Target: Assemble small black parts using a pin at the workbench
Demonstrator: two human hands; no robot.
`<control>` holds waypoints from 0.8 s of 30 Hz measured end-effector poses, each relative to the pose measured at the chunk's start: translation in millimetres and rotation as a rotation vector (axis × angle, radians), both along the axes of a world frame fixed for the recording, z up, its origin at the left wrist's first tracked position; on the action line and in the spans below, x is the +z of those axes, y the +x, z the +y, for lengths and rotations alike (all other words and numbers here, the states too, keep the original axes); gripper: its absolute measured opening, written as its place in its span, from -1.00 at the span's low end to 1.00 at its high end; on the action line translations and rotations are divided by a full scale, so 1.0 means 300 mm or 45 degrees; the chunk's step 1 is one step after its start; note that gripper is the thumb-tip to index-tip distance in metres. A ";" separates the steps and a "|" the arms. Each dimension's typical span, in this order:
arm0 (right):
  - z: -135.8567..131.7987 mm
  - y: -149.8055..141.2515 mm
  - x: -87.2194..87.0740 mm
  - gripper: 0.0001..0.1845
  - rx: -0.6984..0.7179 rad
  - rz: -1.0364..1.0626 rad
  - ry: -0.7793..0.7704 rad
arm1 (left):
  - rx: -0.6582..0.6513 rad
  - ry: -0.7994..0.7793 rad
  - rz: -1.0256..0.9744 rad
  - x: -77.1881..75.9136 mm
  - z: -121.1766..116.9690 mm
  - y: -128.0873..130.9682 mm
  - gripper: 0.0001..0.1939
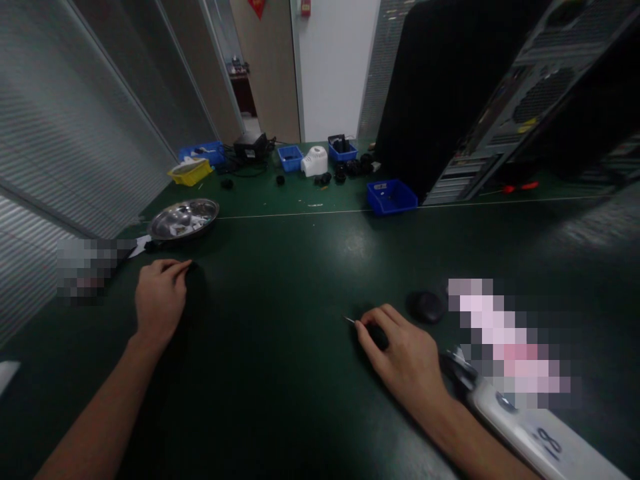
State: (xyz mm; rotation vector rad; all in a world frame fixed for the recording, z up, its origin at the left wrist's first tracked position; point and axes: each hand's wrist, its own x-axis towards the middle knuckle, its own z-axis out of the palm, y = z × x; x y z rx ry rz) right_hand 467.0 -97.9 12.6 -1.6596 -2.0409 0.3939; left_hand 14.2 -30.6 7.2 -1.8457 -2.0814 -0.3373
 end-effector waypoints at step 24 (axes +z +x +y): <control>-0.001 0.000 0.000 -0.70 0.000 0.000 0.007 | -0.005 -0.127 0.058 0.026 -0.014 0.040 -0.56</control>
